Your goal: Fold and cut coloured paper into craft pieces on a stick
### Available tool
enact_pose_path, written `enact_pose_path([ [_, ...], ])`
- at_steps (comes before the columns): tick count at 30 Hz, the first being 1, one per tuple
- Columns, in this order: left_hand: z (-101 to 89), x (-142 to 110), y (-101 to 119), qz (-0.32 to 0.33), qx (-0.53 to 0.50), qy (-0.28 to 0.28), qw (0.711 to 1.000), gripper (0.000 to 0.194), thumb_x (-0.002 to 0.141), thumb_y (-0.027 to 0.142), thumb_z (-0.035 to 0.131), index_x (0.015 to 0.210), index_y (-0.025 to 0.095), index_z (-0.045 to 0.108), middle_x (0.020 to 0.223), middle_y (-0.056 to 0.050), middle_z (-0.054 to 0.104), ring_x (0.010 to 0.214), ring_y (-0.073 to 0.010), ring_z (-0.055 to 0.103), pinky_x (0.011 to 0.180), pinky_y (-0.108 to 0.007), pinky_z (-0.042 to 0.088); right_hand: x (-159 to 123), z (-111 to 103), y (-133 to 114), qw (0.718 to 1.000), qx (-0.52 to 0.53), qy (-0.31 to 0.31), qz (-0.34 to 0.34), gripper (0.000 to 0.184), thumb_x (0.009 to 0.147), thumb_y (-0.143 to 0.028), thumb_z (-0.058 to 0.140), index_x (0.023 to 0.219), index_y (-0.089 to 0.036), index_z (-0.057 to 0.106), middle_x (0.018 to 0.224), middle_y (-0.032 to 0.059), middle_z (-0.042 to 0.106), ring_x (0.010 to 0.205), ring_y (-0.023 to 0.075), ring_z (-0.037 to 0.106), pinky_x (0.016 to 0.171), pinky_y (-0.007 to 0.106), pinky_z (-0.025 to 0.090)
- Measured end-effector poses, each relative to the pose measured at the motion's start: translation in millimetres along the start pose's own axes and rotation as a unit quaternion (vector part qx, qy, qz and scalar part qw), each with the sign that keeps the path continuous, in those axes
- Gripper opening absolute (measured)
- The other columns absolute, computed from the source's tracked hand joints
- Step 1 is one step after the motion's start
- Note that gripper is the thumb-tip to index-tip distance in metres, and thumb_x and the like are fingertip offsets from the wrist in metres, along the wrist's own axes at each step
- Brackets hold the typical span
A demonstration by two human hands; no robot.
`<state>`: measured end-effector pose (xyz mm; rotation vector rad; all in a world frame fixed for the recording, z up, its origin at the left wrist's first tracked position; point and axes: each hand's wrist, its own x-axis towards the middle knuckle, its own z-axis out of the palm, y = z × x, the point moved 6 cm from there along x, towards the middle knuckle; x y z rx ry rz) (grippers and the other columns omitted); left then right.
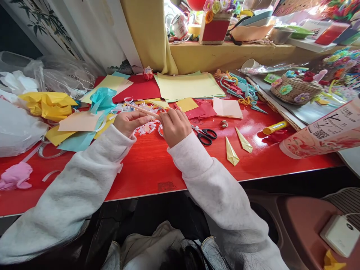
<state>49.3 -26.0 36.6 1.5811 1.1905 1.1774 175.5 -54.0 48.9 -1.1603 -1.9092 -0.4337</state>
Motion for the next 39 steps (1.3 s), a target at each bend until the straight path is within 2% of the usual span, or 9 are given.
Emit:
enact_pose_path([
  [13, -0.8, 2.6, -7.9, -0.008, 0.049, -0.013, 0.999, 0.032, 0.061, 0.041, 0.057, 0.079, 0.015, 0.065, 0.069, -0.001, 0.061, 0.073, -0.0160, 0.053, 0.068, -0.028, 0.039, -3.5, -3.3, -5.6, 0.992, -0.100, 0.027, -0.075, 0.032, 0.085, -0.027, 0.029, 0.070, -0.015, 0.055, 0.060, 0.0043, 0.044, 0.059, 0.0131, 0.039, 0.060, 0.028, 0.029],
  [16, -0.4, 2.2, -8.3, -0.006, 0.058, -0.009, 0.998, 0.034, 0.061, 0.044, 0.057, 0.079, 0.016, 0.062, 0.073, -0.002, 0.060, 0.074, -0.0157, 0.053, 0.068, -0.028, 0.039, -3.5, -3.9, -6.8, 0.991, -0.102, 0.024, -0.078, 0.033, 0.085, -0.027, 0.028, 0.071, -0.015, 0.055, 0.060, 0.0046, 0.044, 0.060, 0.0135, 0.040, 0.060, 0.029, 0.029],
  [22, 13.8, -1.1, -3.8, 0.052, 0.122, -0.060, 0.989, 0.044, 0.052, 0.049, 0.064, 0.079, 0.015, 0.057, 0.093, -0.005, 0.055, 0.077, -0.0148, 0.050, 0.065, -0.027, 0.040, -2.8, 0.2, -4.6, 0.996, -0.070, 0.003, -0.055, 0.034, 0.085, -0.026, 0.027, 0.071, -0.015, 0.056, 0.061, 0.0052, 0.045, 0.062, 0.0141, 0.042, 0.062, 0.029, 0.031],
  [26, 4.6, 0.2, -2.2, 0.091, 0.170, 0.011, 0.981, 0.034, 0.060, 0.046, 0.059, 0.079, 0.017, 0.056, 0.088, -0.003, 0.053, 0.070, -0.0117, 0.050, 0.060, -0.025, 0.040, -1.5, -1.4, 2.8, 0.999, -0.027, 0.027, -0.004, 0.033, 0.085, -0.029, 0.029, 0.074, -0.015, 0.058, 0.064, 0.0054, 0.048, 0.064, 0.0136, 0.045, 0.066, 0.028, 0.035],
  [29, -8.1, -5.7, 10.5, 0.189, 0.231, 0.112, 0.948, 0.023, 0.068, 0.039, 0.053, 0.078, 0.018, 0.056, 0.084, -0.002, 0.052, 0.064, -0.0093, 0.049, 0.059, -0.026, 0.040, -0.4, -2.6, 7.5, 0.998, 0.029, 0.034, 0.036, 0.032, 0.084, -0.032, 0.032, 0.076, -0.015, 0.059, 0.065, 0.0050, 0.050, 0.062, 0.0122, 0.046, 0.065, 0.026, 0.037],
  [32, -10.9, -18.2, 26.3, 0.319, 0.333, 0.178, 0.869, 0.020, 0.071, 0.035, 0.052, 0.082, 0.019, 0.056, 0.085, -0.004, 0.052, 0.074, -0.0139, 0.050, 0.067, -0.032, 0.038, 0.3, -3.0, 10.4, 0.991, 0.109, 0.024, 0.080, 0.032, 0.082, -0.034, 0.035, 0.075, -0.015, 0.059, 0.065, 0.0042, 0.051, 0.059, 0.0103, 0.047, 0.060, 0.023, 0.038],
  [35, -3.9, -23.7, 30.0, 0.397, 0.427, 0.154, 0.798, 0.018, 0.074, 0.035, 0.049, 0.085, 0.023, 0.056, 0.085, -0.003, 0.055, 0.080, -0.0200, 0.051, 0.069, -0.038, 0.034, 0.6, -1.6, 12.2, 0.974, 0.193, -0.002, 0.122, 0.032, 0.081, -0.036, 0.038, 0.071, -0.015, 0.060, 0.062, 0.0021, 0.052, 0.056, 0.0085, 0.046, 0.056, 0.021, 0.038],
  [37, -1.5, -22.6, 27.6, 0.410, 0.454, 0.129, 0.781, 0.018, 0.075, 0.035, 0.047, 0.087, 0.024, 0.055, 0.085, -0.003, 0.057, 0.078, -0.0211, 0.052, 0.069, -0.039, 0.032, 0.6, 0.0, 13.8, 0.961, 0.235, -0.020, 0.147, 0.033, 0.079, -0.038, 0.039, 0.068, -0.014, 0.059, 0.059, 0.0009, 0.051, 0.055, 0.0079, 0.045, 0.054, 0.020, 0.037],
  [39, -1.6, -20.7, 25.0, 0.409, 0.457, 0.116, 0.781, 0.018, 0.076, 0.035, 0.046, 0.088, 0.024, 0.054, 0.086, -0.003, 0.057, 0.081, -0.0220, 0.052, 0.072, -0.040, 0.030, 0.5, 1.7, 15.2, 0.950, 0.264, -0.035, 0.166, 0.034, 0.078, -0.040, 0.041, 0.066, -0.013, 0.059, 0.057, 0.0003, 0.051, 0.053, 0.0074, 0.044, 0.052, 0.020, 0.035],
])
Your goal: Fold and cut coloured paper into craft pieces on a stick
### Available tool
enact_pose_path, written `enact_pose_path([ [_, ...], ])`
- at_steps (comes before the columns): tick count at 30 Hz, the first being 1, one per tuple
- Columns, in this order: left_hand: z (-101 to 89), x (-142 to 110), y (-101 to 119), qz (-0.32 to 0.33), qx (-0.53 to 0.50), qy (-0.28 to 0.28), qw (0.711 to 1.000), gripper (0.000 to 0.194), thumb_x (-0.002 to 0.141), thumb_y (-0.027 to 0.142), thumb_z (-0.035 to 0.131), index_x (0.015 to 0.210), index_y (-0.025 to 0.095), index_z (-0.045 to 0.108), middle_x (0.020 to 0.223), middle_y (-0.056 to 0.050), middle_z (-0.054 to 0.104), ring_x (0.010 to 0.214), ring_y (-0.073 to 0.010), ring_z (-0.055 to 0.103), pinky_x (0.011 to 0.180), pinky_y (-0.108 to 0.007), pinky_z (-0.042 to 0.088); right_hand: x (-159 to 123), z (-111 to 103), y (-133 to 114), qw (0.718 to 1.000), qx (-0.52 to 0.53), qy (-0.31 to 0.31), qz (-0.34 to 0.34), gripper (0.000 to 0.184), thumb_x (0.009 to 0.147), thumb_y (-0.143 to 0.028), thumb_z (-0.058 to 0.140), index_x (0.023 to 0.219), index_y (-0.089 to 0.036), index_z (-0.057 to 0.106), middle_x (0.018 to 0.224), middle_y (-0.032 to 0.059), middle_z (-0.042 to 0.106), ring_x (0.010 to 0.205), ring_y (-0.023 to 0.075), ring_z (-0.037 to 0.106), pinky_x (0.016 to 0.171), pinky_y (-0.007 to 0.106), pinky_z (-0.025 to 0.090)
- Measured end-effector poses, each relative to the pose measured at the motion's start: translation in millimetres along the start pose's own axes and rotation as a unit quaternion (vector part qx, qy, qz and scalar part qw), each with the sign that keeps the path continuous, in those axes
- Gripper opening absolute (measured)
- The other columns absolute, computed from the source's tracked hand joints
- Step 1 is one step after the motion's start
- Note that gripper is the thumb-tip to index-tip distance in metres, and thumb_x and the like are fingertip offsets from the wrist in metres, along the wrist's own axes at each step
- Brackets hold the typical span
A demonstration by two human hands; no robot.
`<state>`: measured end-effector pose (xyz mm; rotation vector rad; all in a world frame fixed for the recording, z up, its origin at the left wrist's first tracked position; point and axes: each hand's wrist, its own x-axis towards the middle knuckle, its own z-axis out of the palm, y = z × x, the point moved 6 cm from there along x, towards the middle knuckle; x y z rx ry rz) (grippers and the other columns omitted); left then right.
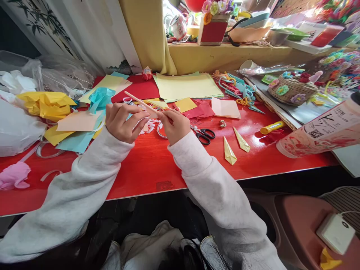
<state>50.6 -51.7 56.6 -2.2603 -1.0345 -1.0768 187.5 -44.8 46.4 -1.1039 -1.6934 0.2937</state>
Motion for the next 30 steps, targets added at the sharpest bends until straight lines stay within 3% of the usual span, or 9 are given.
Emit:
enact_pose_path([
  [11, 6.5, -3.6, -0.6, 0.024, -0.010, -0.040, 0.999, 0.019, 0.078, 0.032, 0.042, 0.092, 0.023, 0.052, 0.088, -0.004, 0.056, 0.085, -0.0208, 0.052, 0.079, -0.040, 0.029, 1.2, 4.7, 7.0, 0.997, 0.019, -0.058, 0.049, 0.042, 0.074, -0.048, 0.042, 0.070, -0.012, 0.062, 0.055, 0.0002, 0.053, 0.053, 0.0074, 0.045, 0.051, 0.020, 0.033],
  [23, 8.5, -1.9, -7.5, -0.071, -0.109, -0.068, 0.989, 0.023, 0.072, 0.038, 0.047, 0.085, 0.022, 0.055, 0.083, -0.005, 0.056, 0.087, -0.0245, 0.052, 0.080, -0.043, 0.029, -0.1, 5.5, 4.6, 0.999, -0.027, -0.043, 0.012, 0.038, 0.077, -0.045, 0.040, 0.070, -0.014, 0.062, 0.064, 0.0030, 0.057, 0.059, 0.0092, 0.050, 0.056, 0.021, 0.036],
  [30, 12.1, -4.4, -2.2, -0.072, -0.094, -0.066, 0.991, 0.024, 0.075, 0.039, 0.044, 0.090, 0.024, 0.055, 0.087, -0.005, 0.057, 0.089, -0.0244, 0.050, 0.080, -0.043, 0.027, 0.0, 7.9, 10.1, 0.998, 0.002, -0.048, 0.044, 0.039, 0.075, -0.046, 0.040, 0.071, -0.014, 0.062, 0.061, 0.0016, 0.055, 0.055, 0.0081, 0.047, 0.053, 0.020, 0.035],
])
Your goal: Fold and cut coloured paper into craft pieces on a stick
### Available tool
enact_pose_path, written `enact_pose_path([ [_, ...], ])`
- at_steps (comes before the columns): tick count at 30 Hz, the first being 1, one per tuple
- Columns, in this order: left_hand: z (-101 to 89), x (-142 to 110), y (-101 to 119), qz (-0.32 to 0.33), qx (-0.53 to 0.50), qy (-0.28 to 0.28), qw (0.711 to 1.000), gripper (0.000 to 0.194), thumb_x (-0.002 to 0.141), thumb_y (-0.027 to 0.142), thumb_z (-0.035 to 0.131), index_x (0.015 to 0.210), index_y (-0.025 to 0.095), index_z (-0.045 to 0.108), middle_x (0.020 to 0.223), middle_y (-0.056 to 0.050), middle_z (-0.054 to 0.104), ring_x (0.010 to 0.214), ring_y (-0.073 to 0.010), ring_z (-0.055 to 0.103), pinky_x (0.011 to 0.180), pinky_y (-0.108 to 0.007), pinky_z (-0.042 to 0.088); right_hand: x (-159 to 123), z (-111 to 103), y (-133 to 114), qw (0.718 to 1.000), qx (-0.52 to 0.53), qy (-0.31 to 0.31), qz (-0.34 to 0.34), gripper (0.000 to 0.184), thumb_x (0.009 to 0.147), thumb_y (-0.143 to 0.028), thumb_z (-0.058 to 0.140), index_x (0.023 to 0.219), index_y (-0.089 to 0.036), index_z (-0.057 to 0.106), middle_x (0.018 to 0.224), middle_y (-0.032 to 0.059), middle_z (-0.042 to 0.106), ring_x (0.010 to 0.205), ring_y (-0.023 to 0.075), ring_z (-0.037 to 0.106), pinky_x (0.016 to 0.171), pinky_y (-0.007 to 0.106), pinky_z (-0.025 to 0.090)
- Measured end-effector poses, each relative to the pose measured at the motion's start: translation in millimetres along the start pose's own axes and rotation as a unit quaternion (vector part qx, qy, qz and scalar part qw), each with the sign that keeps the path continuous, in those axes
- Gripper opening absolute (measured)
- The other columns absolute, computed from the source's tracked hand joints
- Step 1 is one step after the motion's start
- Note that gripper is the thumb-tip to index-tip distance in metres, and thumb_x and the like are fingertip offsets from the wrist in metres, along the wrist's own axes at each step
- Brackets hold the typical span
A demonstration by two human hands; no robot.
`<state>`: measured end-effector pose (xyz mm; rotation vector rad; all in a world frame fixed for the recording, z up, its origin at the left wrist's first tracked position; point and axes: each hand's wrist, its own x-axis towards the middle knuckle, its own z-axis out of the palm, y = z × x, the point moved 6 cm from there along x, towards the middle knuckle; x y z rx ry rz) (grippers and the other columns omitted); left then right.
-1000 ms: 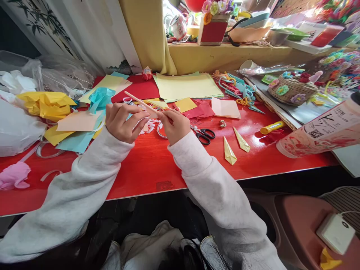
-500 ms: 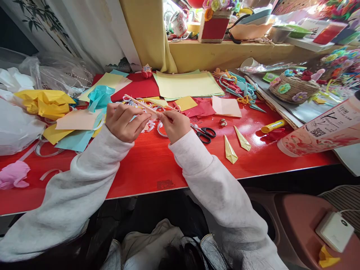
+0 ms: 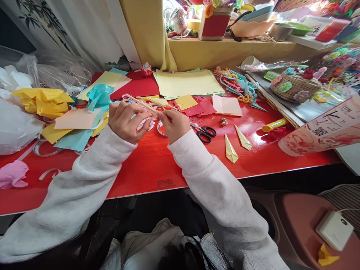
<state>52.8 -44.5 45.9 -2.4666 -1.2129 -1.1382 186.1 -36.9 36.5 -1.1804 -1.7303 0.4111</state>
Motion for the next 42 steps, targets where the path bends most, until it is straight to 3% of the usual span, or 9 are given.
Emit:
enact_pose_path([
  [5, 1.1, -1.0, 8.6, 0.019, 0.026, 0.000, 0.999, 0.022, 0.078, 0.037, 0.041, 0.090, 0.024, 0.055, 0.087, -0.005, 0.059, 0.086, -0.0225, 0.051, 0.076, -0.041, 0.027, -0.1, 6.3, 6.1, 0.996, 0.065, -0.042, 0.052, 0.042, 0.071, -0.051, 0.044, 0.069, -0.013, 0.063, 0.050, -0.0014, 0.047, 0.047, 0.0058, 0.040, 0.048, 0.020, 0.031],
  [13, 0.1, -2.2, 21.3, 0.055, 0.123, 0.022, 0.991, 0.023, 0.082, 0.034, 0.034, 0.078, 0.024, 0.055, 0.076, -0.004, 0.060, 0.073, -0.0206, 0.051, 0.065, -0.039, 0.028, -0.6, 12.4, 10.1, 0.985, 0.143, -0.070, 0.070, 0.047, 0.069, -0.054, 0.043, 0.066, -0.011, 0.061, 0.048, -0.0026, 0.042, 0.042, 0.0036, 0.032, 0.042, 0.019, 0.026],
  [16, -2.6, -4.2, 24.5, 0.025, 0.115, 0.044, 0.992, 0.024, 0.082, 0.033, 0.034, 0.078, 0.021, 0.054, 0.076, -0.005, 0.058, 0.080, -0.0221, 0.051, 0.069, -0.039, 0.030, -1.2, 11.8, 8.3, 0.986, 0.142, -0.068, 0.056, 0.046, 0.070, -0.054, 0.042, 0.067, -0.012, 0.061, 0.049, -0.0022, 0.043, 0.044, 0.0040, 0.034, 0.044, 0.019, 0.028],
  [20, -0.2, -5.1, 19.7, -0.018, 0.031, 0.022, 0.999, 0.025, 0.081, 0.036, 0.035, 0.078, 0.020, 0.054, 0.081, -0.006, 0.056, 0.090, -0.0241, 0.050, 0.078, -0.041, 0.029, -2.3, 11.2, 5.3, 0.987, 0.141, -0.067, 0.042, 0.046, 0.071, -0.053, 0.041, 0.070, -0.012, 0.061, 0.051, -0.0016, 0.045, 0.047, 0.0049, 0.038, 0.046, 0.019, 0.031],
  [24, 1.7, -4.3, 14.6, -0.020, 0.015, 0.017, 1.000, 0.022, 0.080, 0.034, 0.037, 0.080, 0.021, 0.055, 0.082, -0.006, 0.055, 0.090, -0.0244, 0.049, 0.078, -0.042, 0.030, -2.6, 11.2, 4.4, 0.986, 0.144, -0.068, 0.038, 0.045, 0.072, -0.052, 0.041, 0.071, -0.012, 0.061, 0.051, -0.0015, 0.045, 0.048, 0.0050, 0.039, 0.047, 0.019, 0.032],
  [30, -2.9, -2.3, 15.8, -0.039, 0.010, 0.071, 0.997, 0.020, 0.078, 0.030, 0.041, 0.079, 0.020, 0.058, 0.082, -0.006, 0.056, 0.084, -0.0208, 0.049, 0.076, -0.038, 0.036, -1.8, 10.9, 6.9, 0.987, 0.142, -0.055, 0.052, 0.045, 0.071, -0.053, 0.042, 0.070, -0.013, 0.061, 0.050, -0.0019, 0.044, 0.047, 0.0050, 0.038, 0.046, 0.019, 0.031],
  [33, -4.1, -1.8, 12.5, -0.083, -0.021, 0.089, 0.992, 0.017, 0.076, 0.029, 0.044, 0.077, 0.020, 0.059, 0.080, -0.005, 0.055, 0.084, -0.0186, 0.048, 0.077, -0.035, 0.037, -1.3, 11.4, 8.0, 0.986, 0.147, -0.055, 0.058, 0.046, 0.070, -0.054, 0.042, 0.069, -0.013, 0.061, 0.049, -0.0022, 0.043, 0.045, 0.0044, 0.035, 0.044, 0.019, 0.029],
  [38, 0.1, -1.4, -0.3, -0.174, -0.110, 0.062, 0.977, 0.015, 0.072, 0.030, 0.048, 0.074, 0.020, 0.058, 0.077, -0.001, 0.054, 0.075, -0.0133, 0.050, 0.071, -0.027, 0.040, -0.7, 10.5, 8.4, 0.982, 0.167, -0.051, 0.071, 0.046, 0.069, -0.055, 0.042, 0.067, -0.012, 0.060, 0.049, -0.0025, 0.042, 0.043, 0.0038, 0.033, 0.042, 0.019, 0.027],
  [42, 1.0, -1.6, -3.3, -0.206, -0.151, 0.055, 0.965, 0.015, 0.071, 0.030, 0.050, 0.073, 0.019, 0.060, 0.077, -0.001, 0.055, 0.072, -0.0120, 0.050, 0.068, -0.025, 0.041, -0.8, 6.9, 6.0, 0.984, 0.160, -0.037, 0.074, 0.045, 0.070, -0.054, 0.042, 0.063, -0.012, 0.058, 0.048, -0.0028, 0.040, 0.044, 0.0037, 0.033, 0.043, 0.019, 0.027],
])
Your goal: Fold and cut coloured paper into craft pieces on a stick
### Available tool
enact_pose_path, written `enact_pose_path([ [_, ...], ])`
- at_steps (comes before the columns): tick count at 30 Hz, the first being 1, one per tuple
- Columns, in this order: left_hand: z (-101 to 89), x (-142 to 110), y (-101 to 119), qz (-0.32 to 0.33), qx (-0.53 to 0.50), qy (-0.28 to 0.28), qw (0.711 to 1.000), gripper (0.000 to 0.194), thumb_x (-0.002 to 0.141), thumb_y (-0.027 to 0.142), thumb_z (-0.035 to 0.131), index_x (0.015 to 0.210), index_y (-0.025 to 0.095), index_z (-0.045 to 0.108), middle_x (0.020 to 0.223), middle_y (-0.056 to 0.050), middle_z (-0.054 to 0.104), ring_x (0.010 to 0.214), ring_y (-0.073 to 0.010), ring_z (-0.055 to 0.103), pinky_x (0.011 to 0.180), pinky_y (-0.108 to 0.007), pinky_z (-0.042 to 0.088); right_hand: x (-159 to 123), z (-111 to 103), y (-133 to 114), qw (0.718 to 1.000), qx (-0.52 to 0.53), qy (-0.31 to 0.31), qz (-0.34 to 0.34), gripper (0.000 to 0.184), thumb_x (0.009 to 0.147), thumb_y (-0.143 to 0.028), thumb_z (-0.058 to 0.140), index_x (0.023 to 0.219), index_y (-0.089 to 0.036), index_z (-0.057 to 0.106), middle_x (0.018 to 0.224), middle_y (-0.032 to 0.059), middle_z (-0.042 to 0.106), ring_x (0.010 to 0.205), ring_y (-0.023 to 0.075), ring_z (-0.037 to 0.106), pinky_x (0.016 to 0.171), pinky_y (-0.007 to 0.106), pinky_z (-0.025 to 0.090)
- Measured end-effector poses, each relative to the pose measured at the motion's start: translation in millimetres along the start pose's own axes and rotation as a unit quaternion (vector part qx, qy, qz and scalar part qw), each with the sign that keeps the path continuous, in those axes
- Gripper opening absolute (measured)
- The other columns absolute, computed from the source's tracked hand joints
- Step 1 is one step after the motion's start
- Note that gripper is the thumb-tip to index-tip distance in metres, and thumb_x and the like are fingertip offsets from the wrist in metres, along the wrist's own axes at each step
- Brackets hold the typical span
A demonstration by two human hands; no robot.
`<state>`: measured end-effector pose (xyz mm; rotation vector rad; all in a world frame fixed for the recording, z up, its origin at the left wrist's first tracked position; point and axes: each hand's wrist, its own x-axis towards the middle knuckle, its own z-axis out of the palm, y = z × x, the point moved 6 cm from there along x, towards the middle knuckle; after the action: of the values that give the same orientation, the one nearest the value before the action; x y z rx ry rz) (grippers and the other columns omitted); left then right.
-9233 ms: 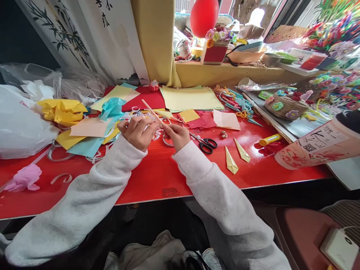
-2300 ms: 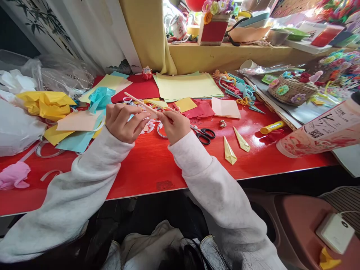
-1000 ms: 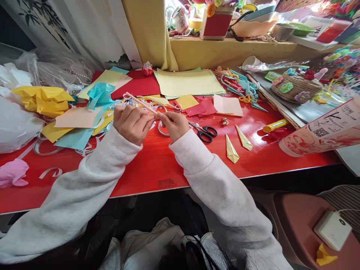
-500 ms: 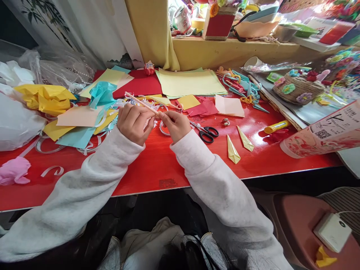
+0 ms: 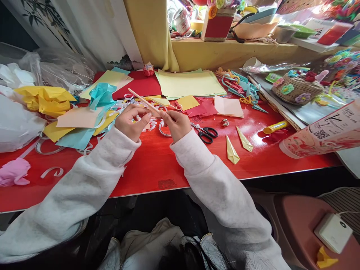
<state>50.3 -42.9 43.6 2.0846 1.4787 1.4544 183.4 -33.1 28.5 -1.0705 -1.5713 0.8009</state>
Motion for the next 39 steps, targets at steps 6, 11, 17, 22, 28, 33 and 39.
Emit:
enact_pose_path([
  [6, -4.3, 3.0, -6.0, -0.017, 0.011, 0.027, 0.999, 0.012, 0.069, 0.028, 0.051, 0.071, 0.020, 0.059, 0.076, 0.000, 0.056, 0.071, -0.0124, 0.050, 0.068, -0.026, 0.041, 1.4, -2.0, 1.7, 1.000, -0.015, 0.009, 0.001, 0.044, 0.069, -0.053, 0.045, 0.061, -0.012, 0.058, 0.048, -0.0023, 0.041, 0.045, 0.0046, 0.036, 0.044, 0.020, 0.028],
  [11, -15.3, 16.1, -39.6, -0.014, 0.091, 0.084, 0.992, 0.018, 0.072, 0.030, 0.047, 0.061, 0.019, 0.054, 0.068, -0.002, 0.052, 0.073, -0.0156, 0.048, 0.071, -0.032, 0.039, 4.9, -5.6, 7.4, 1.000, -0.012, 0.023, 0.004, 0.047, 0.069, -0.055, 0.042, 0.066, -0.012, 0.060, 0.048, -0.0015, 0.043, 0.045, 0.0055, 0.037, 0.044, 0.020, 0.029],
  [17, -24.5, 19.5, -56.0, 0.014, 0.321, 0.025, 0.947, 0.024, 0.068, 0.021, 0.054, 0.091, 0.014, 0.052, 0.100, -0.013, 0.047, 0.098, -0.0304, 0.040, 0.074, -0.042, 0.034, 6.9, -3.7, 13.9, 0.999, -0.025, -0.011, 0.019, 0.049, 0.070, -0.057, 0.040, 0.066, -0.013, 0.060, 0.047, -0.0026, 0.038, 0.043, 0.0042, 0.032, 0.043, 0.020, 0.025],
  [22, -40.9, 20.7, -16.2, 0.162, 0.295, 0.076, 0.939, 0.033, 0.083, 0.025, 0.034, 0.113, 0.016, 0.039, 0.115, -0.010, 0.041, 0.106, -0.0207, 0.036, 0.088, -0.037, 0.029, 5.0, -0.1, 11.9, 0.992, -0.118, -0.032, 0.012, 0.047, 0.073, -0.054, 0.039, 0.068, -0.012, 0.061, 0.045, -0.0035, 0.032, 0.042, 0.0047, 0.027, 0.044, 0.021, 0.022],
  [28, 1.5, 3.4, 4.3, 0.354, 0.260, -0.049, 0.897, 0.022, 0.081, 0.033, 0.039, 0.095, 0.021, 0.051, 0.091, -0.001, 0.060, 0.086, -0.0151, 0.053, 0.083, -0.033, 0.033, 2.6, 8.5, 6.4, 0.965, -0.250, -0.079, -0.016, 0.038, 0.079, -0.041, 0.037, 0.066, -0.015, 0.060, 0.054, 0.0000, 0.051, 0.048, 0.0071, 0.038, 0.049, 0.020, 0.025],
  [33, 9.8, -0.1, -2.5, 0.287, 0.192, -0.092, 0.934, 0.017, 0.079, 0.028, 0.043, 0.080, 0.015, 0.054, 0.075, -0.004, 0.058, 0.068, -0.0108, 0.053, 0.058, -0.020, 0.038, 1.8, 14.0, 7.1, 0.937, -0.328, -0.117, -0.027, 0.035, 0.081, -0.038, 0.034, 0.069, -0.017, 0.059, 0.062, 0.0017, 0.056, 0.054, 0.0097, 0.044, 0.051, 0.021, 0.026],
  [39, 10.8, 0.9, -10.4, 0.252, 0.168, -0.112, 0.947, 0.018, 0.080, 0.025, 0.040, 0.080, 0.015, 0.055, 0.076, -0.004, 0.058, 0.069, -0.0094, 0.052, 0.058, -0.017, 0.037, 2.1, 14.8, 6.5, 0.915, -0.384, -0.113, -0.051, 0.031, 0.082, -0.039, 0.031, 0.088, -0.020, 0.055, 0.073, 0.0029, 0.060, 0.064, 0.0150, 0.052, 0.055, 0.023, 0.030],
])
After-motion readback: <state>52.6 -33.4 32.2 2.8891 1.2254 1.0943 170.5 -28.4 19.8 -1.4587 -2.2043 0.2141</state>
